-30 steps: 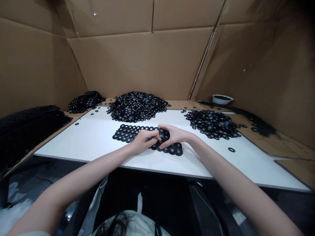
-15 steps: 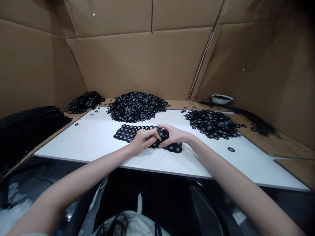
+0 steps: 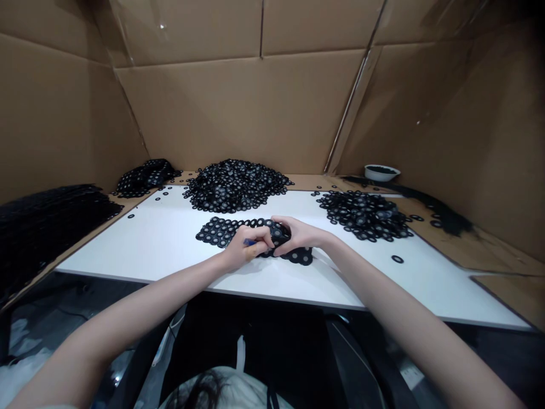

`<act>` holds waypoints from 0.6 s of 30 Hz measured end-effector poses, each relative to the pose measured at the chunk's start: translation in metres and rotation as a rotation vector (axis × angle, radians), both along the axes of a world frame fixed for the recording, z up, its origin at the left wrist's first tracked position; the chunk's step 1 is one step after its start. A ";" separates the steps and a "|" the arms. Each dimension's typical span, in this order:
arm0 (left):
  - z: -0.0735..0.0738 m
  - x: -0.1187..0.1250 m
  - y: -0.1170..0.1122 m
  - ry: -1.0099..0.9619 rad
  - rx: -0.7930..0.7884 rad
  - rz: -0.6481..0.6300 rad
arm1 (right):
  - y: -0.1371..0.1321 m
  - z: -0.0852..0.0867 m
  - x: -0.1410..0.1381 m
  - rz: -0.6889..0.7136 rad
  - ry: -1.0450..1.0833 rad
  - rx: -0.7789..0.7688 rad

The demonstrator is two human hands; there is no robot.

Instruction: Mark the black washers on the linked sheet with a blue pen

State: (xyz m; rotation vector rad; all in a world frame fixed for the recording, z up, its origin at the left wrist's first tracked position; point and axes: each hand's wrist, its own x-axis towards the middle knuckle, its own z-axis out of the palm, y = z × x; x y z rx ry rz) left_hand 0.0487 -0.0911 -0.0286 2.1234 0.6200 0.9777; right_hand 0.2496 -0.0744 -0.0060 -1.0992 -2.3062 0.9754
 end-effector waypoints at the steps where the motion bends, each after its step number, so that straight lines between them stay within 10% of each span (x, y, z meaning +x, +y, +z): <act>1: 0.000 0.000 0.000 0.007 0.009 0.007 | 0.000 0.000 0.000 -0.002 -0.003 0.001; 18: -0.002 -0.002 0.001 0.141 0.172 -0.057 | 0.002 -0.001 0.001 -0.069 -0.062 0.046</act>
